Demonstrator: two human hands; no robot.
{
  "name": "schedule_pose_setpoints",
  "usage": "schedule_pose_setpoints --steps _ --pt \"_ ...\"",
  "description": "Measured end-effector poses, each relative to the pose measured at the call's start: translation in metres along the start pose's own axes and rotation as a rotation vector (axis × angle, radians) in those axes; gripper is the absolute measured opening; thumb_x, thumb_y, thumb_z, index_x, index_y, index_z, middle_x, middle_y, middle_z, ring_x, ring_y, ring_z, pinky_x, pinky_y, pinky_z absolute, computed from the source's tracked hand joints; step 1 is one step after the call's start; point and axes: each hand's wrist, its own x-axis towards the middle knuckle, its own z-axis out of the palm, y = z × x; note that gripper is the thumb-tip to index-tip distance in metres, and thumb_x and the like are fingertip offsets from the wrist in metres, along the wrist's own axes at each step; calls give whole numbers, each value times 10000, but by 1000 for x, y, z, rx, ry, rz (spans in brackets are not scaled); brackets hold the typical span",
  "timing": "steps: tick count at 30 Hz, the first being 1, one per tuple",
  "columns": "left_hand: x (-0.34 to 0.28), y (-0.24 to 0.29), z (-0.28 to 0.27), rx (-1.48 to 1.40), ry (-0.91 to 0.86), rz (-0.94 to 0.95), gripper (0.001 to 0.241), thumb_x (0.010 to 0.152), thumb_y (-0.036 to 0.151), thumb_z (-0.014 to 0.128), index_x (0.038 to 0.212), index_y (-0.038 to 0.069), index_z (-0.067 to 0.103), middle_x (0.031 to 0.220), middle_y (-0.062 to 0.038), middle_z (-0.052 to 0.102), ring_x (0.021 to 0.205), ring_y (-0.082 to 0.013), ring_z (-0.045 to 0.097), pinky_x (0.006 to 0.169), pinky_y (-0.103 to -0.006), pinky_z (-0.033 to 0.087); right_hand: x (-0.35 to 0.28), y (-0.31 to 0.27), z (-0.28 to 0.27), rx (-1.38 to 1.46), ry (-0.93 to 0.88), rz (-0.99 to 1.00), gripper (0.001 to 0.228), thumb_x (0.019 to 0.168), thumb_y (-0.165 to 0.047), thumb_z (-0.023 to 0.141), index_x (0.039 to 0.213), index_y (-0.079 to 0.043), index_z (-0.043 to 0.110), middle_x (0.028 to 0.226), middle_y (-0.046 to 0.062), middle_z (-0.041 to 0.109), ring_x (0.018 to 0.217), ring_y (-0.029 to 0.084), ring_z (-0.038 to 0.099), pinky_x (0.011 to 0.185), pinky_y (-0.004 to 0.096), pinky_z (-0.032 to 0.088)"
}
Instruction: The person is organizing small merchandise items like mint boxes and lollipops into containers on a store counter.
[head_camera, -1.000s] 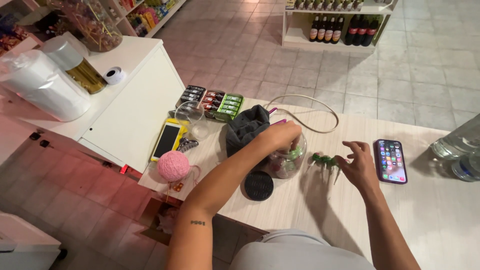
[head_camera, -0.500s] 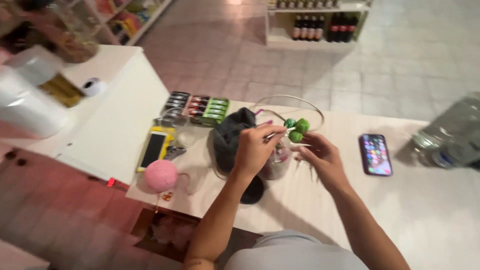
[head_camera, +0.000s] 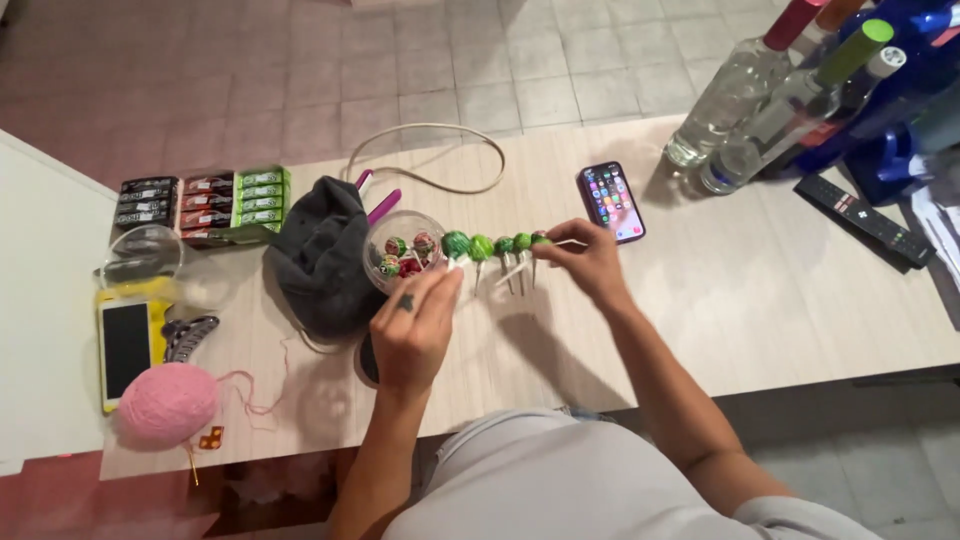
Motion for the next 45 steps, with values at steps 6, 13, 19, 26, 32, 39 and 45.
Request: schedule_pose_setpoints --steps 6,13,19,26,32,39,45 --pt "-30 6 17 -12 -37 80 66 930 133 772 968 182 795 919 -3 733 805 -176 732 731 -279 610 13 30 -39 -546 -22 63 359 715 -33 911 1045 -11 771 989 212 761 937 331 759 786 385 638" --pt "-46 9 31 -2 -103 120 24 936 202 770 952 191 784 918 9 727 821 -163 727 713 -268 601 7 51 -19 -635 -57 -168 299 851 -48 825 1115 53 728 1081 273 619 948 470 707 793 473 642" --pt "-50 15 41 -11 -129 106 25 945 182 755 941 172 777 908 -9 723 826 -186 726 710 -278 599 -45 -14 25 -139 -226 -64 290 987 -135 691 1255 -24 687 1151 187 682 929 299 732 799 399 643" --pt "-103 5 83 60 -219 26 30 931 191 752 946 213 767 879 27 725 836 -143 728 675 -236 586 -39 23 20 75 -159 167 491 829 18 828 1250 103 591 1030 264 667 765 318 747 651 392 650" --pt "-116 -5 97 142 -255 34 42 945 185 733 951 216 761 880 35 729 849 -128 730 679 -217 586 -14 44 -8 -494 13 -28 394 801 -212 912 1158 -127 769 1065 118 653 799 209 664 714 333 592" --pt "-100 0 123 329 -304 123 121 933 159 699 831 220 683 722 56 624 718 -108 674 569 -179 545 -8 36 15 -738 -95 -168 269 836 -1 803 1095 -37 741 996 178 621 790 360 712 726 429 626" --pt "-111 1 140 412 -349 120 94 900 167 722 822 199 679 684 67 602 662 -92 653 513 -179 534 -9 67 20 -829 15 -334 135 864 -27 720 963 -105 671 929 122 615 809 399 706 692 483 601"
